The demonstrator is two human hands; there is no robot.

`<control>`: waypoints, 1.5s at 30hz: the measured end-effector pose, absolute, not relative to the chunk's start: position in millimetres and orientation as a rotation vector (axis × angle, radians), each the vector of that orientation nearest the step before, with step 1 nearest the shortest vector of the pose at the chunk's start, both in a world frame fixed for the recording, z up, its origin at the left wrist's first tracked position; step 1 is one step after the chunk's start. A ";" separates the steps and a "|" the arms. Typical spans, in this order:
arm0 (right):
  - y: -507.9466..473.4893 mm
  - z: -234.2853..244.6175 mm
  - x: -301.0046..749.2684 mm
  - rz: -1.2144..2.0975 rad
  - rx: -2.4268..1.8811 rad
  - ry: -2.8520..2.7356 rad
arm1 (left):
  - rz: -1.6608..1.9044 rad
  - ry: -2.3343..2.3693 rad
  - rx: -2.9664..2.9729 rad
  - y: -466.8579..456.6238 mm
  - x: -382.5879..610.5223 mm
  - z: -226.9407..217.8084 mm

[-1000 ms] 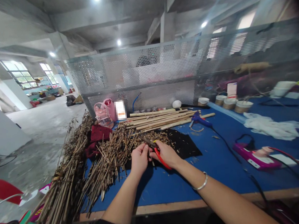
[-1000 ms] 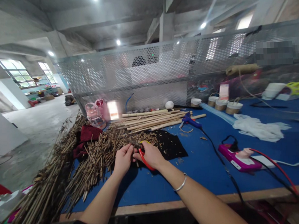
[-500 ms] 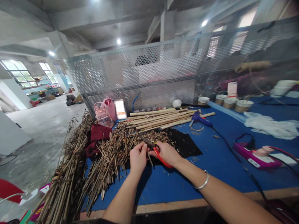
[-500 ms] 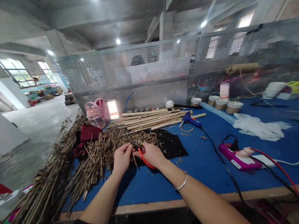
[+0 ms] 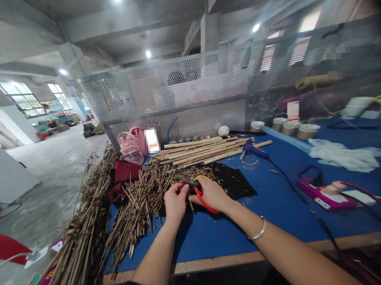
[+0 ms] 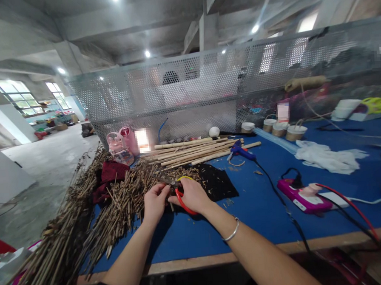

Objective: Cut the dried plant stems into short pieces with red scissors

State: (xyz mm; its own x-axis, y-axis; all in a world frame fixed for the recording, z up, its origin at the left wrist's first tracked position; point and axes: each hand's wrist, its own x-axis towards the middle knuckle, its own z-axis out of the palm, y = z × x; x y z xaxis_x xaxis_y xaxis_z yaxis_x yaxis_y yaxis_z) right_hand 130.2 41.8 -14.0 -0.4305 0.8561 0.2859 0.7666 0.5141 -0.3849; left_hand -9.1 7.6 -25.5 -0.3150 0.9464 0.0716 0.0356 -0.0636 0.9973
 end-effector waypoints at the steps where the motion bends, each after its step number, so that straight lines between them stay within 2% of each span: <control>1: 42.1 -14.6 129.9 0.244 -1.320 -2.309 | 1.471 1.430 1.117 7.3 -7.7 -26.5; 14: 42.3 -14.2 129.8 0.257 -1.308 -2.330 | 1.593 1.453 1.211 6.6 -7.6 -24.7; 32: 52.3 -18.7 134.0 0.541 -1.407 -2.298 | 1.505 1.409 1.097 11.4 -8.8 -24.9; 45: 44.4 -14.4 132.6 0.494 -1.336 -2.322 | 1.435 1.381 1.132 9.0 -10.1 -24.1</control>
